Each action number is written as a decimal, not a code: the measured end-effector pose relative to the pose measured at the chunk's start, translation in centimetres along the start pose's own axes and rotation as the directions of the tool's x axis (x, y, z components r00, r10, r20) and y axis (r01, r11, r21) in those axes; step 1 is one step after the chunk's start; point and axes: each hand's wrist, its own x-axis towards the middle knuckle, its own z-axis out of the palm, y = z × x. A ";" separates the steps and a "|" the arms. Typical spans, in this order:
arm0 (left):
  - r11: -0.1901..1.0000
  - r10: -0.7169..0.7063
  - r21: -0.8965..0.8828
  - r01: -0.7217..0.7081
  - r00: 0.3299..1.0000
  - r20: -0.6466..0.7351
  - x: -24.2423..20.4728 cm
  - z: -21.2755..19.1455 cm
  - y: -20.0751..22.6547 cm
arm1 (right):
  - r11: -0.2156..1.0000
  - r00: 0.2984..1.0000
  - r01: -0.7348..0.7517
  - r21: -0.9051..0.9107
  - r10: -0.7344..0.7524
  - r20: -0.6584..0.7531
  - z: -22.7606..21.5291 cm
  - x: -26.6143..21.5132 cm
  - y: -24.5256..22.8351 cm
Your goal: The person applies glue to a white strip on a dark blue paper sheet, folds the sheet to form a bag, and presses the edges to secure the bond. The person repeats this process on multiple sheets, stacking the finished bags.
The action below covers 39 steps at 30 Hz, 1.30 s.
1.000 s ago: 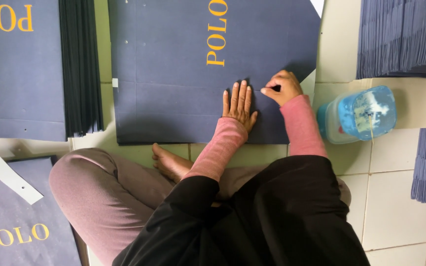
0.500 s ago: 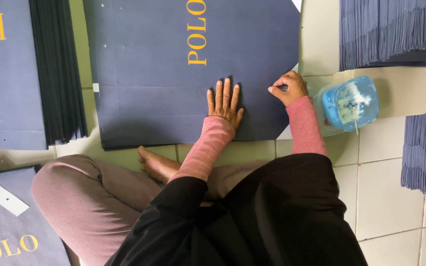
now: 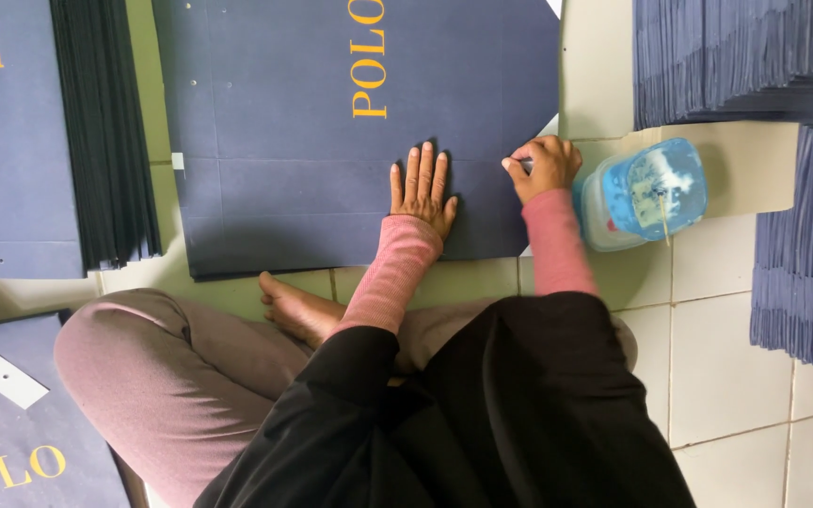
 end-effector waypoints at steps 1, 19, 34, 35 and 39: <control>1.000 0.005 -0.003 -0.005 1.000 -0.009 0.0 0.1 -0.1 | 1.000 1.000 0.001 -0.007 -0.001 -0.008 -0.7 -0.8 -2.4; 0.970 -0.228 -0.054 0.239 0.801 -0.554 -1.9 -0.3 -19.0 | 0.848 0.799 -0.520 -0.104 0.526 0.292 -2.7 -1.5 -9.3; 0.910 -0.413 0.018 0.415 0.908 -0.077 -3.5 -2.8 -20.9 | 0.869 0.842 -0.468 -0.160 0.493 0.217 -2.8 -2.0 -16.9; 0.908 -0.416 0.015 0.418 0.906 -0.073 -3.4 -3.1 -20.8 | 0.850 0.821 -0.501 -0.162 0.526 0.223 -2.3 -1.2 -15.6; 0.900 -0.434 0.003 0.436 0.897 -0.084 -3.1 -2.9 -20.5 | 0.822 0.789 -0.542 -0.175 0.569 0.230 -0.9 0.5 -13.2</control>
